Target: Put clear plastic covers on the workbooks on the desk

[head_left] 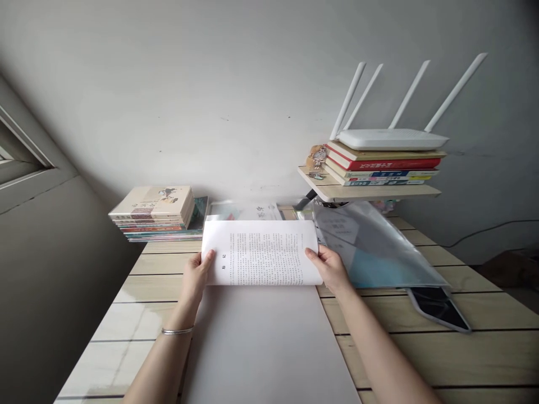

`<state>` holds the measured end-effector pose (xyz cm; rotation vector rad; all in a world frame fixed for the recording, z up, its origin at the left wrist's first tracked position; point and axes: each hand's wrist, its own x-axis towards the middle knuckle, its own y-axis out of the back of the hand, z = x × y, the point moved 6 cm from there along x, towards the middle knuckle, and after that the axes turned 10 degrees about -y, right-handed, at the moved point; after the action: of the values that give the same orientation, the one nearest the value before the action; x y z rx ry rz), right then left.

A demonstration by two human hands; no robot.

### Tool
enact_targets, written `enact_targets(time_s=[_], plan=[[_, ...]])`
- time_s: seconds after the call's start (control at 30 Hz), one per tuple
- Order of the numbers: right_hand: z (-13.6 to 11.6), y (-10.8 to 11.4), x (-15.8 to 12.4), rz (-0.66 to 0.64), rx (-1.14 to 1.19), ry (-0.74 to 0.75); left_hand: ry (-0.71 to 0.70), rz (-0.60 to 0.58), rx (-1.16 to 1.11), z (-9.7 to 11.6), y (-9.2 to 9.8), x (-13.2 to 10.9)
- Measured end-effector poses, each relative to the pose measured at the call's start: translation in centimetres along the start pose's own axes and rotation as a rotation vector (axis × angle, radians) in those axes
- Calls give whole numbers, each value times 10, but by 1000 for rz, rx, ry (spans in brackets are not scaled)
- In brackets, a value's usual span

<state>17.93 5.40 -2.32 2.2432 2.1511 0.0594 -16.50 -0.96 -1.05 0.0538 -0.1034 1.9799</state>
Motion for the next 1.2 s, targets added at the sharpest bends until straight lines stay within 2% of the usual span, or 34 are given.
enact_targets(time_s=[0.2,0.33,0.43,0.5,0.53,0.7,0.77,0.87,1.0,1.07,1.13,1.2], plan=[[3,-1,2,18,13,20,3,10,-76,3,3,0],[6,6,3,171,-130,67,-29,41,-15,6,7,1],[7,9,3,233,-184,86,27,-128,-57,8,3,1],[6,9,2,204,-152,89,75,-251,-101,9,-2,-1],[4,8,1,178,-130,83,86,-268,-102,8,-2,-1],[-5,3,-2,-83,-26,18,12,-86,22,2,1,4],[-6,1,-2,-143,-17,-4,-26,-25,76,0,1,5],[-2,3,2,-80,-14,-17,-59,-5,80,1,0,4],[-4,4,3,20,-39,-1,-49,-152,-79,6,-6,2],[-12,5,0,-31,-53,19,-35,-161,-123,6,-7,2],[-25,8,-2,-112,-44,62,-41,-99,-117,4,-6,2],[-41,17,-2,-126,-26,130,-60,-51,-103,1,-7,2]])
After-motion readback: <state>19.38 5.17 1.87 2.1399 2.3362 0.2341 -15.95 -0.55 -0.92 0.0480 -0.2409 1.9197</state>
